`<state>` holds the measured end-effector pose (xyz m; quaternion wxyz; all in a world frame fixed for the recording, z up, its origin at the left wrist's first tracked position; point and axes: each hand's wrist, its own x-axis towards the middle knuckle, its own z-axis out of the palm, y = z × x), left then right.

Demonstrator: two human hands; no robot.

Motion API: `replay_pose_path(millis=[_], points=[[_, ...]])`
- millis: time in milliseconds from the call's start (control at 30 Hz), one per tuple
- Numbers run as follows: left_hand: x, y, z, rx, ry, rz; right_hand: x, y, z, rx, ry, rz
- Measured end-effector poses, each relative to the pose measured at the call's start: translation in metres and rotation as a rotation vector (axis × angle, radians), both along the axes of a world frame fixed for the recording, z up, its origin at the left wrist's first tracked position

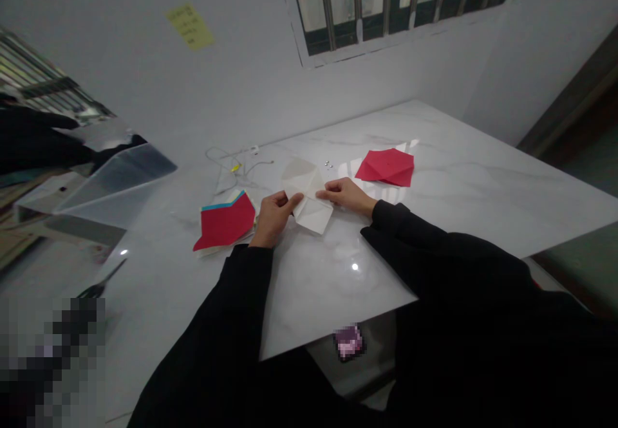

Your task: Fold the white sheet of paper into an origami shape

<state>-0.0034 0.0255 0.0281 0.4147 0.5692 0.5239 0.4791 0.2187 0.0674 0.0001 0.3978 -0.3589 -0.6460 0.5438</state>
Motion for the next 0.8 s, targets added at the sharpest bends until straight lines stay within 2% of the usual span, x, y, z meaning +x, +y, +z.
replay_pose_path(millis=[800], points=[[0.0009, -0.0052, 0.0034, -0.001, -0.011, -0.010, -0.0008, -0.0021, 0.0010, 0.036, -0.033, 0.000]])
